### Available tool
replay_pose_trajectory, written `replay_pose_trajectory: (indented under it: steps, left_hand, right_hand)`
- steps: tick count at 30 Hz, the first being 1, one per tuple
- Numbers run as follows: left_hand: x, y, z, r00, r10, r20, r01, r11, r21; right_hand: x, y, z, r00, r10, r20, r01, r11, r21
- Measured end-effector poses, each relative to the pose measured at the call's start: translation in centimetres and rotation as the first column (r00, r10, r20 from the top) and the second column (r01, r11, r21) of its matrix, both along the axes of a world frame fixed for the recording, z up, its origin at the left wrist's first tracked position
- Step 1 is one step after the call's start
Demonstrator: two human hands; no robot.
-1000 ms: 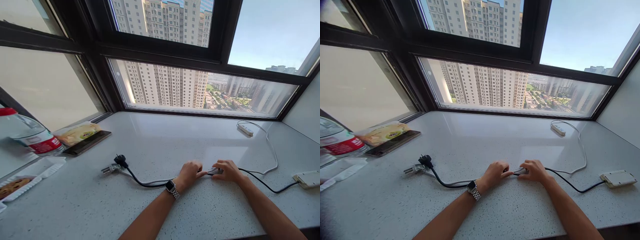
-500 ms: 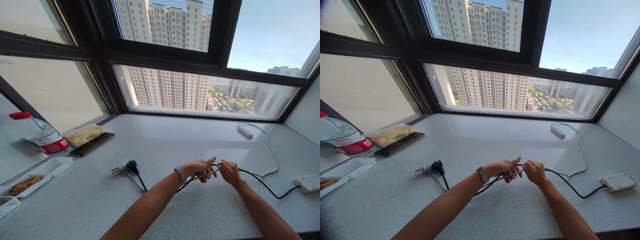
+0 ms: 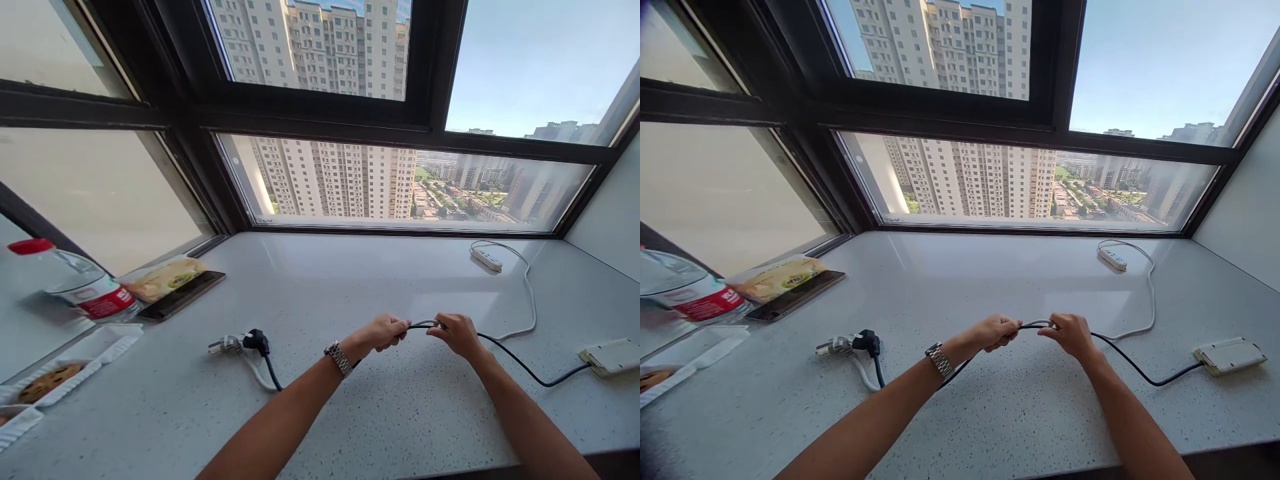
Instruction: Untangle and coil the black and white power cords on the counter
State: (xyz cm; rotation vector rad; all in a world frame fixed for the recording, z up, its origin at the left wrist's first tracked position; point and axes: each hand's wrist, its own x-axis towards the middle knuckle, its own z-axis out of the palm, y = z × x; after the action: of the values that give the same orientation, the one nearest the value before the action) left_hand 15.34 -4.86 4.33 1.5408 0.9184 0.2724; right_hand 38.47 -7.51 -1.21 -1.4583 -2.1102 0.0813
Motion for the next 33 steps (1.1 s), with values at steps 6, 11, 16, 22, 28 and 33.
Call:
replay_pose_trajectory:
  steps: [6, 11, 16, 22, 28, 33]
  left_hand:
    - [2.9, -0.6, 3.2, 0.956, 0.172, 0.238, -0.147, 0.982, -0.118]
    - [4.6, -1.5, 8.1, 0.884, 0.209, 0.419, -0.177, 0.977, -0.116]
    - [6.0, -2.7, 12.3, 0.764, 0.211, 0.610, -0.146, 0.977, -0.155]
    - [3.3, 0.1, 14.8, 0.726, 0.221, 0.651, -0.215, 0.972, -0.091]
    - [-1.0, 1.4, 13.6, 0.794, 0.245, 0.557, -0.199, 0.969, -0.143]
    - [-1.8, 1.1, 12.1, 0.856, 0.243, 0.457, -0.134, 0.957, -0.257]
  right_hand:
    - [-1.8, -0.8, 1.2, 0.881, -0.046, -0.471, 0.269, 0.867, 0.419]
    - [-8.5, -5.7, 3.3, 0.345, 0.032, -0.938, 0.429, 0.883, 0.188]
    - [-14.7, -7.8, 3.1, 0.110, 0.009, -0.994, -0.613, 0.788, -0.060]
    - [-10.2, -10.2, 4.0, 0.043, -0.177, -0.983, -0.744, 0.651, -0.150]
    - [-0.6, -15.1, 8.7, 0.636, -0.244, -0.733, -0.522, 0.563, -0.641]
    - [5.1, -16.4, 11.9, 0.963, -0.138, -0.232, -0.073, 0.695, -0.716]
